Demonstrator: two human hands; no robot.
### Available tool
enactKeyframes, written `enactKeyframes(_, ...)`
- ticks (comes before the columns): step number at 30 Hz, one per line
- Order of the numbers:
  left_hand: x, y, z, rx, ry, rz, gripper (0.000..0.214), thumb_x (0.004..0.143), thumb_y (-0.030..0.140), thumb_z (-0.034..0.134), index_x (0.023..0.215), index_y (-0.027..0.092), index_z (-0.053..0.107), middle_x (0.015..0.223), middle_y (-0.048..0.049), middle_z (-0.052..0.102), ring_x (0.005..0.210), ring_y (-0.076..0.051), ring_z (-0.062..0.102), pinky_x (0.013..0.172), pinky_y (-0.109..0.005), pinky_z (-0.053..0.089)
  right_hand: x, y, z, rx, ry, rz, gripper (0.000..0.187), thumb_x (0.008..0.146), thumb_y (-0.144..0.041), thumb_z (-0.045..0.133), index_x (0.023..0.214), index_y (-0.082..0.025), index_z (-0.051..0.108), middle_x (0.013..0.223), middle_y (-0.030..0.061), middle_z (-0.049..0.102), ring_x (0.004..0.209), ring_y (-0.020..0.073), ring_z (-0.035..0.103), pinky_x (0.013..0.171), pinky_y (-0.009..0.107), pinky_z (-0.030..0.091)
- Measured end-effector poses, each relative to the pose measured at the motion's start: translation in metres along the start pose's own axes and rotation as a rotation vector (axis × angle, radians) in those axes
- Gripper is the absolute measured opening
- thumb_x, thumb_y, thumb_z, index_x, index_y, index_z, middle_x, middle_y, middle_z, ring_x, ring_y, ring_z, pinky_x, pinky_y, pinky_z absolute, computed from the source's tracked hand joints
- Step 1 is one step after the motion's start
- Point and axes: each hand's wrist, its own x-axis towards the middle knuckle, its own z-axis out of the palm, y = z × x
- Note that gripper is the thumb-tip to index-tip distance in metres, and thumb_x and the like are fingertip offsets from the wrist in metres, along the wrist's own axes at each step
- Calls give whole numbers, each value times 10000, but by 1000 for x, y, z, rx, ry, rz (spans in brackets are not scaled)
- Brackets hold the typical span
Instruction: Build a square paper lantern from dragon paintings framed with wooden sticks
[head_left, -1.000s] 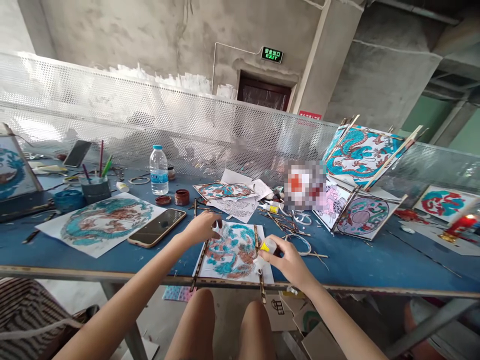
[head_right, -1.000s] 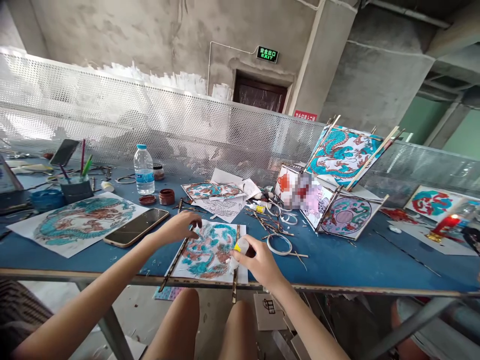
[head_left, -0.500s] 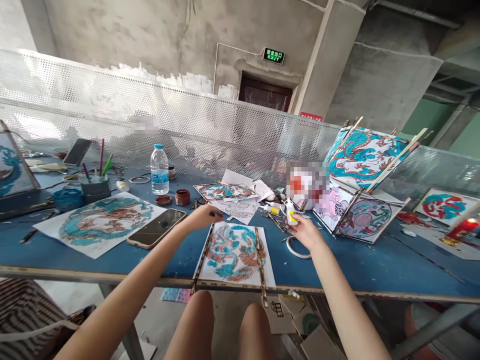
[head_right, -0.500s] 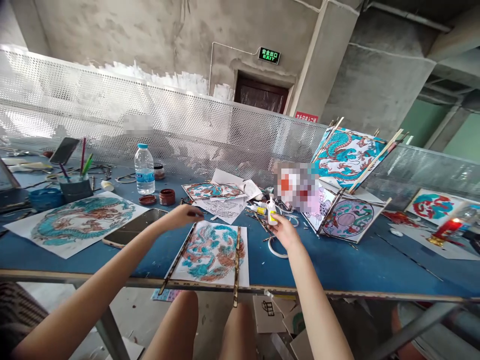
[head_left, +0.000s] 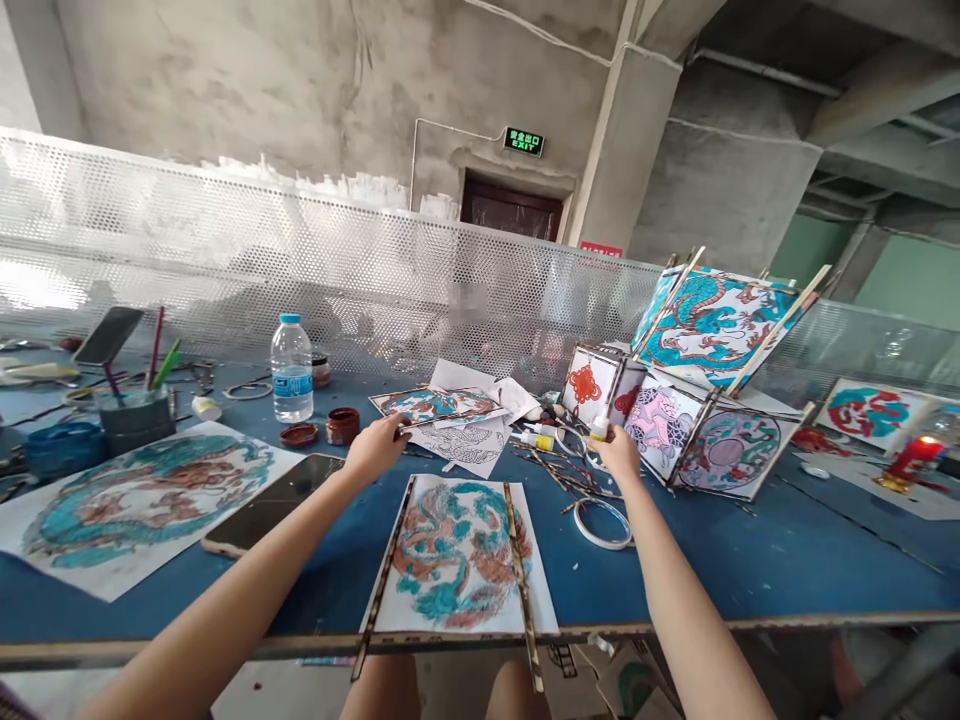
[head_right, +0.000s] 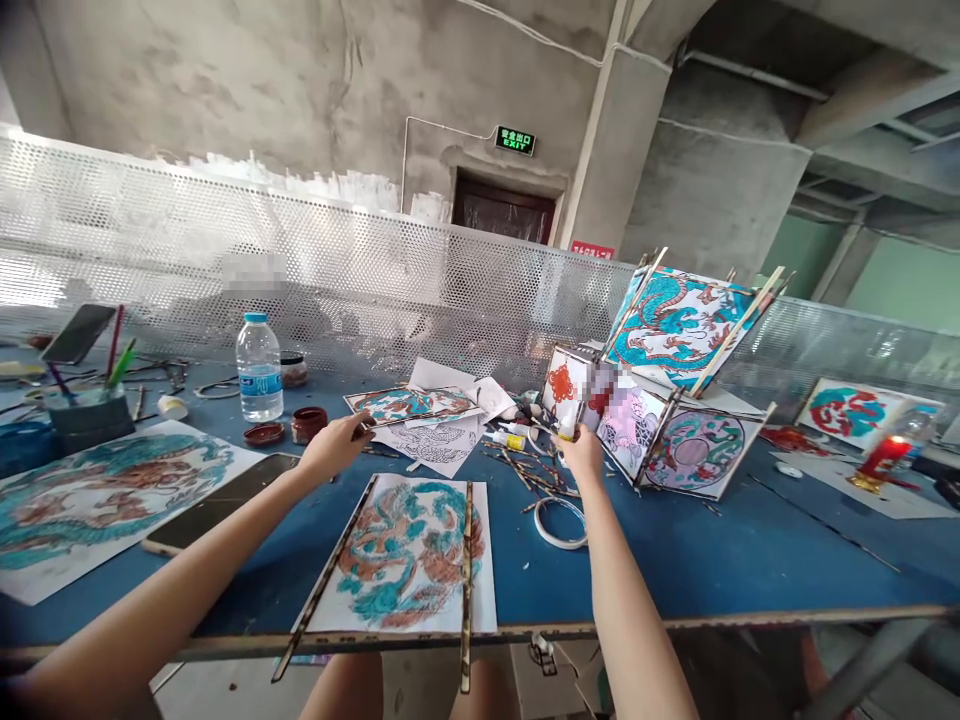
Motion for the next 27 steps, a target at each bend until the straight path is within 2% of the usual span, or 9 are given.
enactKeyframes(5,6,-9,3,91,3,-110,335,829,330,393,1099,203,546,1092,-100,641,965,-265,606,736,-314,461,5,23,-20,-216,5,173,411,584,-262,692,965,-142,596,1015,194,631,968,347,587,755,410,448)
enactKeyframes(8,6,-13,6,128,-19,-169,350,822,341,387,1094,188,547,1092,-125,633,952,-290,609,720,-340,468,7,32,-22,-280,-43,224,391,558,-255,714,919,-147,613,971,174,651,937,336,606,730,388,465)
enactKeyframes(12,6,-13,9,115,-51,-178,369,825,364,368,1087,176,547,1081,-145,634,937,-316,612,700,-366,472,7,33,-16,-297,-74,188,397,561,-291,724,928,-179,623,971,124,664,922,284,621,719,326,471)
enactKeyframes(17,5,-11,8,95,-48,-173,367,821,374,367,1081,183,541,1078,-139,634,937,-321,611,698,-370,474,7,30,-19,-324,-63,192,424,645,-382,653,999,-152,612,1026,162,643,938,302,614,695,337,471)
enactKeyframes(20,4,-11,6,99,-43,-189,374,814,364,376,1103,184,530,1086,-137,633,947,-309,610,711,-361,476,9,34,-21,-343,-109,207,394,606,-340,686,930,-123,637,957,175,661,899,315,622,683,345,471)
enactKeyframes(23,6,-14,5,94,-31,-221,386,791,307,397,1130,177,527,1114,-141,624,974,-298,604,720,-347,477,10,38,-17,-339,-151,178,357,552,-298,732,863,-142,653,901,141,677,889,292,626,687,320,469)
enactKeyframes(27,13,-23,5,40,-33,-246,421,737,205,420,1137,171,547,1064,-90,658,940,-221,619,719,-267,476,10,40,-7,-317,-142,131,351,590,-329,715,898,-176,645,914,108,677,925,265,619,711,297,460)
